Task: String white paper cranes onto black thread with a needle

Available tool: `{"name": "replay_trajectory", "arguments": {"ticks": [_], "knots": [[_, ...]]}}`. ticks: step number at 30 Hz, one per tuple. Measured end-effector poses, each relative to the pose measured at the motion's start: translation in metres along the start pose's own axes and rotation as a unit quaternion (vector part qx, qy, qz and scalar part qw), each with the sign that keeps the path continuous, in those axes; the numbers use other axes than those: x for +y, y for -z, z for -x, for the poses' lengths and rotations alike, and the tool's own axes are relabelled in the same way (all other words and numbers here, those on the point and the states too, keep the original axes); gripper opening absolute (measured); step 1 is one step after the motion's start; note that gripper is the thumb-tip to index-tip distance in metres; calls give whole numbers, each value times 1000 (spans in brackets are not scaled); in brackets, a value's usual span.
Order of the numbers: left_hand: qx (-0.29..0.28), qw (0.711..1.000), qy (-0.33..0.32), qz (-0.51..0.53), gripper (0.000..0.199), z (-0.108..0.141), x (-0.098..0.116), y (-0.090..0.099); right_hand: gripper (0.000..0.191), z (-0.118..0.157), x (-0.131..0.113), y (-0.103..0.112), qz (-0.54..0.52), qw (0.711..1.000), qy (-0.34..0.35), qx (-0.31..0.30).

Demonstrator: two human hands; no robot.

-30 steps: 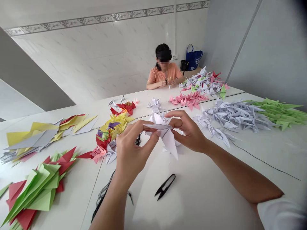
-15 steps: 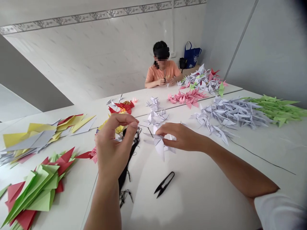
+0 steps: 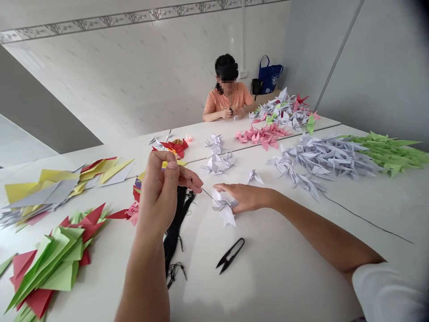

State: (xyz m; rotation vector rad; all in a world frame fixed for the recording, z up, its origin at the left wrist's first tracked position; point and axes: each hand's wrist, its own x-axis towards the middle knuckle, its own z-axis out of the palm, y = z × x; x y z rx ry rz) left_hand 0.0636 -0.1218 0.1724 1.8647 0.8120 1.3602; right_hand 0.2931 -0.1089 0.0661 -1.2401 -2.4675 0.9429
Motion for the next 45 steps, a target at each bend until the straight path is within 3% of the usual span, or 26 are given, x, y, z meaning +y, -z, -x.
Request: {"name": "replay_trajectory", "arguments": {"ticks": [3,5,10,14,18,23,26,29,34,38,41,43,45], "knots": [[20,1000,-23,-5,24,-2,-5,0,116,-4,4,-7,-14,1000,8,-27],[30,999,-35,-5,24,-3,-7,0,116,-9,8,-14,10,999,10,-40],[37,999,-30,-5,24,-2,-7,4,75,-19,17,-28,135,991,24,4],[43,999,-22,-1,23,-2,-2,8,52,-19,27,-25,191,979,-18,76],[61,997,-38,-9,24,-4,-1,11,54,-20,50,-18,258,953,-91,130],[57,998,-41,-6,21,-4,-2,12,57,-16,71,-3,281,941,-139,130],[42,998,-37,-19,21,-2,-3,9,72,-7,63,10,256,953,-128,97],[36,998,-40,-35,21,-1,-4,4,96,0,40,15,208,973,-83,51],[23,999,-37,-15,19,-1,-7,-3,105,-8,5,-11,-13,999,25,-17],[30,998,-50,-12,19,0,-6,-2,84,-20,2,-34,-82,996,21,18],[52,997,-59,-4,19,0,-3,1,71,-21,8,-34,-88,994,-3,67],[62,996,-61,2,18,0,-2,3,78,-20,11,-32,-87,993,-14,80],[64,996,-62,-1,18,0,-2,2,101,-20,12,-34,-112,992,-10,61]]}}
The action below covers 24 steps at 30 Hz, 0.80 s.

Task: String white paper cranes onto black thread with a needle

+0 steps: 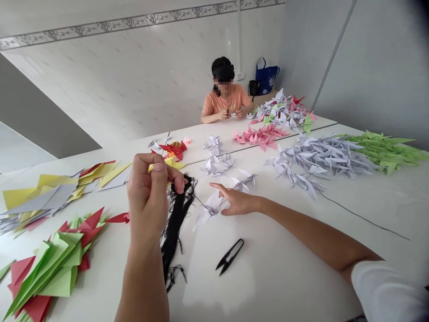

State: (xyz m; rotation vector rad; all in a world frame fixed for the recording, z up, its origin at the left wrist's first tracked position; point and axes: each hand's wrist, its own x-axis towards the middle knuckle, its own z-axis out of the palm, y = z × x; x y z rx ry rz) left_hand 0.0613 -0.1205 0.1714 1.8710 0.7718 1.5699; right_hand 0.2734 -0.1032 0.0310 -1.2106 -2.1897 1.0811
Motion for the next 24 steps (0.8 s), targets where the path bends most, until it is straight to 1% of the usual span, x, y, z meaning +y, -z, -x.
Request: {"name": "replay_trajectory", "arguments": {"ticks": [2,4,5,7,8,10,12,14,16,18,21,22,24], "knots": [[-8,1000,0,-6,17,1,0,-2,124,-2,3,-9,-59,998,3,-26],[-19,1000,1,-4,16,2,0,-5,131,-5,6,-22,-121,992,3,-25],[-24,1000,1,-1,16,2,0,-6,130,-8,8,-29,-138,990,3,-15],[-29,1000,0,6,15,3,1,-6,125,-12,12,-39,-142,990,9,6],[-27,1000,-2,10,14,3,2,-6,121,-13,14,-41,-133,991,13,15],[-13,1000,-12,16,14,3,4,-5,111,-14,18,-38,-108,993,21,33],[12,999,-21,20,13,2,6,-3,108,-13,22,-29,-81,995,28,51],[38,999,-19,21,12,1,8,-1,109,-10,26,-15,-12,997,27,75],[51,998,-18,17,12,0,7,0,105,-7,30,0,62,994,17,90],[40,999,-21,13,12,-1,5,1,97,-3,31,17,105,990,2,91],[-4,1000,-16,10,12,-1,2,0,79,4,24,43,121,989,-4,86],[-18,1000,-16,8,12,0,1,-2,70,8,18,50,126,987,0,97],[-37,999,-15,-1,14,3,1,-6,54,16,0,62,123,982,25,144]]}}
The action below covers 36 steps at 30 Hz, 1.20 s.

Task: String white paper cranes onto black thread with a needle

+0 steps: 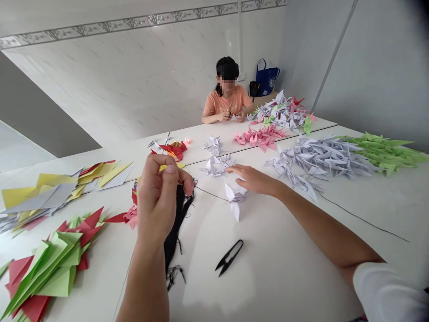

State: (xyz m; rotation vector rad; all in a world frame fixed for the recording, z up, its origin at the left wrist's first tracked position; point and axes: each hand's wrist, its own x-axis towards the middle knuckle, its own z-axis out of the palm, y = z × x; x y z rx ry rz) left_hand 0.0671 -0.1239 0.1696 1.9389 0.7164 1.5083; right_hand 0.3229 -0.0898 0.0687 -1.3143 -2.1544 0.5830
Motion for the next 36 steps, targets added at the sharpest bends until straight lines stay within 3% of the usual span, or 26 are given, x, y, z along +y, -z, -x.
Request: {"name": "replay_trajectory", "arguments": {"ticks": [3,6,9,15,21,27,36], "knots": [[-35,999,7,-12,17,5,1,-10,34,11,-34,16,-122,986,82,81],[-82,997,13,-3,19,9,3,-19,33,25,-67,21,-241,962,124,32],[-108,994,17,22,18,12,2,-25,27,35,-84,20,-288,950,121,12],[-93,996,-2,-8,13,16,1,-31,13,36,-86,16,-307,945,94,64],[-91,994,-39,-42,11,18,2,-37,19,39,-91,5,-191,967,79,151],[-79,990,-73,-88,8,22,3,-39,11,44,-93,-5,-140,955,91,244],[-42,986,-50,-151,9,28,9,-41,5,44,-90,-12,-169,946,93,259]]}}
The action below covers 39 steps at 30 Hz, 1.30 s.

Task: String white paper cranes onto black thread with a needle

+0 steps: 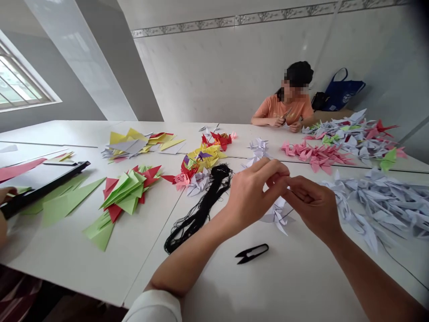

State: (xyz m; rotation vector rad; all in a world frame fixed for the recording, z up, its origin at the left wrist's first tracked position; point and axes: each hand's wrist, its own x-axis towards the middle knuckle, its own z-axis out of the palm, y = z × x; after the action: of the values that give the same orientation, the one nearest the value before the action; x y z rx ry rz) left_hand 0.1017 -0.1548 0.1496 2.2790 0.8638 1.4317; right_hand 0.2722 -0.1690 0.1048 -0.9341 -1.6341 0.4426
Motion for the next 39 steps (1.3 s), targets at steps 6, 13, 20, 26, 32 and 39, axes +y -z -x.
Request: {"name": "replay_trajectory", "arguments": {"ticks": [6,13,20,26,32,39], "knots": [[-8,997,28,71,8,1,1,0,7,-1,11,0,-94,994,-57,-23],[-112,993,39,14,18,-9,-19,5,13,-11,18,7,-135,991,-11,11],[-244,950,134,-142,28,-19,-94,-9,8,-12,18,16,-167,984,-37,49],[-263,911,209,-239,43,-23,-167,-30,5,-18,18,17,-185,979,-47,72],[-239,888,255,-297,49,-27,-214,-51,9,-26,10,30,-177,977,-7,118],[-109,885,300,-339,49,-40,-238,-72,7,-29,11,36,-143,983,36,105]]}}
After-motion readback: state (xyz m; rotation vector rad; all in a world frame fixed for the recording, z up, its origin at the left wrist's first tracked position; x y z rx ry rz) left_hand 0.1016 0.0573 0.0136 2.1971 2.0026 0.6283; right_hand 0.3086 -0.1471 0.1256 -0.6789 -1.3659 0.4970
